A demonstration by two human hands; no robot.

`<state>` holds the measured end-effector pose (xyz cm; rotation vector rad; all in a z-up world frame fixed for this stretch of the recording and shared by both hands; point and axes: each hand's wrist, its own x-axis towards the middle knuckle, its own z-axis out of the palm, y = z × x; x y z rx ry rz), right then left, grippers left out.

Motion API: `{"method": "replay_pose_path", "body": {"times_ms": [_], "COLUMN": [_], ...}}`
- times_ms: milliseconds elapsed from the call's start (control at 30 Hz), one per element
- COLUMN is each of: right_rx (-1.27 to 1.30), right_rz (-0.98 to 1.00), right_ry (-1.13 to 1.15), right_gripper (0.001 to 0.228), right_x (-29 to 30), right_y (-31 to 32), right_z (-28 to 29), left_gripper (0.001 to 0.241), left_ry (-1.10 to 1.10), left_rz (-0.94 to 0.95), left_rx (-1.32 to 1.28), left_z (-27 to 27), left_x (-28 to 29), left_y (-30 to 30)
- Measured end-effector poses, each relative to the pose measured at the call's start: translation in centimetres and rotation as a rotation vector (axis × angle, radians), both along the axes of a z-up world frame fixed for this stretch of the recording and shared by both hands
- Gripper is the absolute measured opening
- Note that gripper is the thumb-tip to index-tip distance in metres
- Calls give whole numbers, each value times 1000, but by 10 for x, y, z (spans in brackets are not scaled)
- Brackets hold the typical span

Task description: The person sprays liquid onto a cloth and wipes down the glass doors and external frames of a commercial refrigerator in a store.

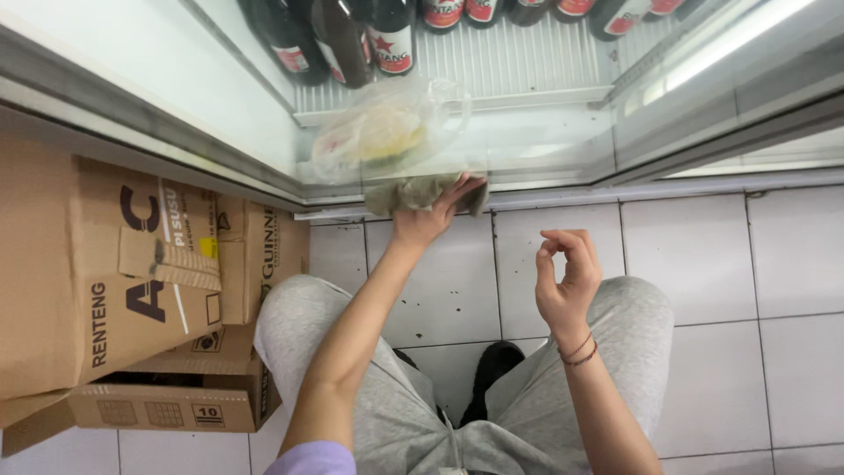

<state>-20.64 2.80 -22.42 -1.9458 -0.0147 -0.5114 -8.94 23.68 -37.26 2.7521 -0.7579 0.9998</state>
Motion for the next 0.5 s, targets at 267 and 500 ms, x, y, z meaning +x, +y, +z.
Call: {"method": "replay_pose_path", "body": {"times_ms": [267,500], "right_rx": [138,364], "right_rz": [-89,-173], "right_ry": [-84,-57], "right_gripper": [20,21], "right_x": [15,40], "right_y": [-26,-67], "right_z": [6,-17], "left_gripper": [62,55], "left_ry": [-589,-660], "left_rz": [-60,-282], "left_rx": [331,468], "left_z": [255,123], "left_x": [74,81], "left_y": [-102,-137]}}
